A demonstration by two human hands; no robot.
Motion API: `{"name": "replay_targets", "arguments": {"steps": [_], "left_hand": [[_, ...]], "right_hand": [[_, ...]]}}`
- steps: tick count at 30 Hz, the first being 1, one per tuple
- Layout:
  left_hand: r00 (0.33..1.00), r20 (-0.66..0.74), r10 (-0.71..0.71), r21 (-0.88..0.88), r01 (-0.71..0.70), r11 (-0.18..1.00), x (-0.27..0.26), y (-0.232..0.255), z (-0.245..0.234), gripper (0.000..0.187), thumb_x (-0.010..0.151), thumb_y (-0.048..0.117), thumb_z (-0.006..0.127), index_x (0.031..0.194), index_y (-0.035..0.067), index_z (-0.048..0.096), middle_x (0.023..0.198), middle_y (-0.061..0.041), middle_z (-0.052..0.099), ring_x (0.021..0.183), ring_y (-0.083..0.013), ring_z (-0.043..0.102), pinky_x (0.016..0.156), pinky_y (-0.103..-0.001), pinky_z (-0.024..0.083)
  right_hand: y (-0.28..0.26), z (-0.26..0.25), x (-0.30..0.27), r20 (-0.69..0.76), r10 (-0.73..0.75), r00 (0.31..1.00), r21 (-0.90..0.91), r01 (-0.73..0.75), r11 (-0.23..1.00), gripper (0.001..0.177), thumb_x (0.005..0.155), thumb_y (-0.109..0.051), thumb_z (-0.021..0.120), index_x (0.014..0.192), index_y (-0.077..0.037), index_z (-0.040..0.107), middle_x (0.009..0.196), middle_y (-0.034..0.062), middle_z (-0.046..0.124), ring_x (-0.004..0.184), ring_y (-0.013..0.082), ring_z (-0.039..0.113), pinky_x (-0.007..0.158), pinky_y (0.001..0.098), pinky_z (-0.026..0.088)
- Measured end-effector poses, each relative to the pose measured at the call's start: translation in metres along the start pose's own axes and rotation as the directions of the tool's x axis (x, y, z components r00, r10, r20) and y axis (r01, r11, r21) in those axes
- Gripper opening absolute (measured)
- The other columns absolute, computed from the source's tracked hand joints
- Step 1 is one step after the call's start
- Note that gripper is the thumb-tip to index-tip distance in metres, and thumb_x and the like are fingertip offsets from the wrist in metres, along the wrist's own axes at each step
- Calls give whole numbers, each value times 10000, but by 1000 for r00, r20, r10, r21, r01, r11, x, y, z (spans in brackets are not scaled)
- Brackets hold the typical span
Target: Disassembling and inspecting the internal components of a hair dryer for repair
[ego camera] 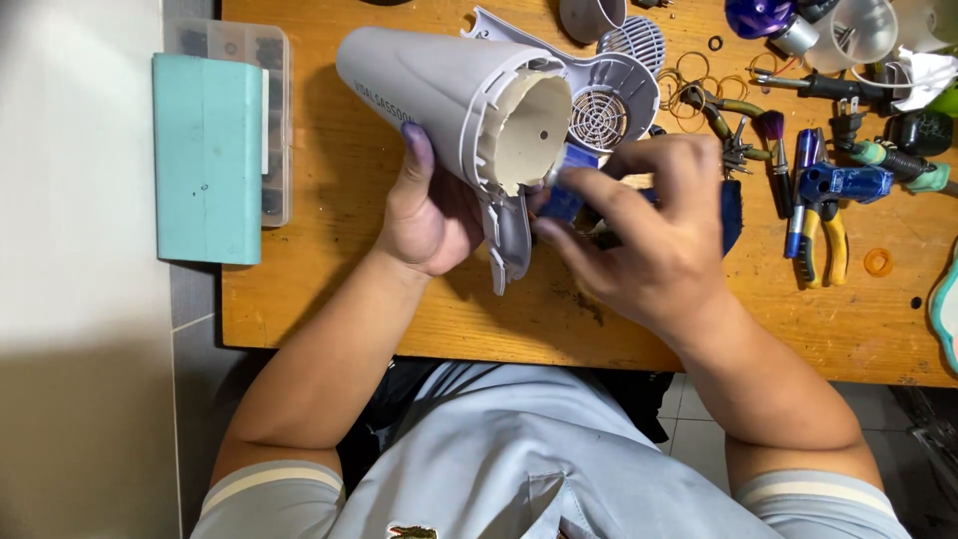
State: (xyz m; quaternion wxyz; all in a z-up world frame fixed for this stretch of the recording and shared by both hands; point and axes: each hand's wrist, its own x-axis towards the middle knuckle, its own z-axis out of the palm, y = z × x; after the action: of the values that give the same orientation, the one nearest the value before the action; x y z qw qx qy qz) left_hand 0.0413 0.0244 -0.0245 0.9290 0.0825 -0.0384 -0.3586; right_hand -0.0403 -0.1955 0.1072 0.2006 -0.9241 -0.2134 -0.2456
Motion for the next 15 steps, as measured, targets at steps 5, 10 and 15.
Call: {"name": "replay_targets", "arguments": {"steps": [5, 10, 15], "left_hand": [[995, -84, 56, 154, -43, 987, 3, 0, 9, 903, 1047, 652, 828, 1713, 102, 569, 1590, -196, 742, 1457, -400, 720, 1170, -578, 637], [995, -49, 81, 104, -76, 992, 5, 0, 8, 848, 1103, 606, 808, 1729, 93, 556, 1630, -169, 727, 1511, -353, 701, 1272, -548, 608], [989, -102, 105, 178, -86, 980, 5, -2, 7, 781, 1079, 634, 813, 1639, 119, 638, 1458, -142, 816, 1254, -363, 809, 946, -581, 709]], "right_hand": [[-7, 20, 14, 17, 3, 1000, 29, -4, 1000, 298, 1153, -234, 958, 1313, -34, 805, 1154, 236, 620, 1028, 400, 542, 955, 541, 444], [-8, 21, 16, -9, -17, 1000, 100, 18, 995, 102, 1165, -87, 869, 1222, -25, 812, 1140, 226, 626, 1017, 411, 534, 941, 537, 449], [-7, 22, 11, -42, -21, 999, 91, 25, 996, 122, 1121, -35, 879, 1180, -9, 776, 1119, 226, 629, 983, 408, 554, 942, 536, 440]]}}
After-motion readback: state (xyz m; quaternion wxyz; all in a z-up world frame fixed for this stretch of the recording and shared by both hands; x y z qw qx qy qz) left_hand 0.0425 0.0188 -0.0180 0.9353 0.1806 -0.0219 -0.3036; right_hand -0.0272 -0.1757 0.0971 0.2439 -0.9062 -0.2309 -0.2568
